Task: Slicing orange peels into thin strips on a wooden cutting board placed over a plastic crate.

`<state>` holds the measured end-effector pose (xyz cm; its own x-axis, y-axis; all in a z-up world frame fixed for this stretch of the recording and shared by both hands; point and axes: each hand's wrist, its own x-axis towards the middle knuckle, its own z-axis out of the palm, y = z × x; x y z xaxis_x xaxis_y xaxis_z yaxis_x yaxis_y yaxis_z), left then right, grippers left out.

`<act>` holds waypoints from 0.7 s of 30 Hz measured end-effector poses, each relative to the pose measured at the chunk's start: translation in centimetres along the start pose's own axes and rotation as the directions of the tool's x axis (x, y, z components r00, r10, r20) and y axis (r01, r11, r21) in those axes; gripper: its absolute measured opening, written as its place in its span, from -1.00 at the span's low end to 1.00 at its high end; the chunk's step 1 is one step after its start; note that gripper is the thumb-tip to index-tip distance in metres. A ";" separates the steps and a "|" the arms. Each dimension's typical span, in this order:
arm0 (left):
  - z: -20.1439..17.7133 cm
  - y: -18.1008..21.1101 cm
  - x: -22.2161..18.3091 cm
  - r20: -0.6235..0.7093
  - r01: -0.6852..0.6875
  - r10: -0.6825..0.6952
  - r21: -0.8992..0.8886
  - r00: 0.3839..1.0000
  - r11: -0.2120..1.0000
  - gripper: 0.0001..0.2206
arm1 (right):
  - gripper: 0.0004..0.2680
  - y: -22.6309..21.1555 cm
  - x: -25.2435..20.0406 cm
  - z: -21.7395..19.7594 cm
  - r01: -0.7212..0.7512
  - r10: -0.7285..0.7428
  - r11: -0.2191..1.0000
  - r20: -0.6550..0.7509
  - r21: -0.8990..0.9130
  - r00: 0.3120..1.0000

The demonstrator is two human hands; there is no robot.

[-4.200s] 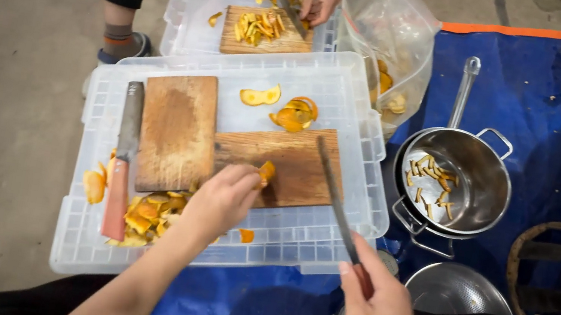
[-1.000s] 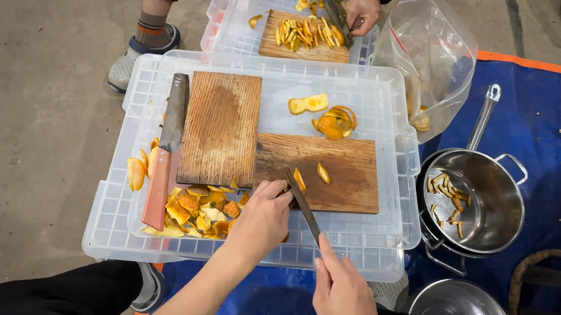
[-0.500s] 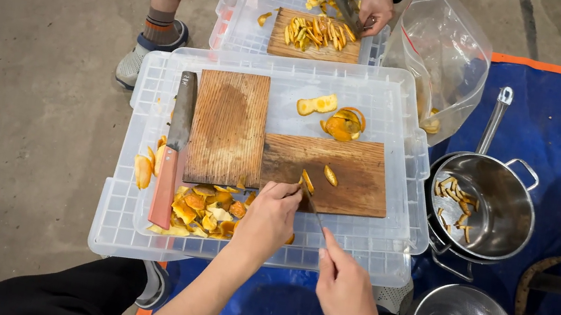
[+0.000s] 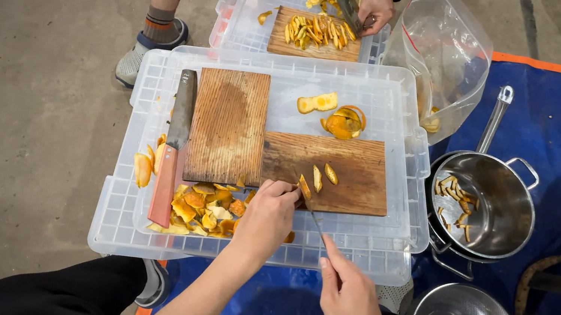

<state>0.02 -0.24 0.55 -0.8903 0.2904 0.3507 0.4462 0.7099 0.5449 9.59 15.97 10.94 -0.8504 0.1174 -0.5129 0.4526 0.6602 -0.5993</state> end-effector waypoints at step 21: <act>-0.1 0.7 0.4 -0.012 0.189 -0.194 -0.168 0.981 0.968 -0.78 | -0.59 0.8 -1.0 1.4 -0.046 0.049 0.988 -0.013 0.146 0.999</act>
<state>-0.01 0.27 1.14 -0.9588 0.1397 0.2474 0.2786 0.6343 0.7212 11.16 15.38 10.11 -0.8307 0.1595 -0.5333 0.5260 0.5384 -0.6584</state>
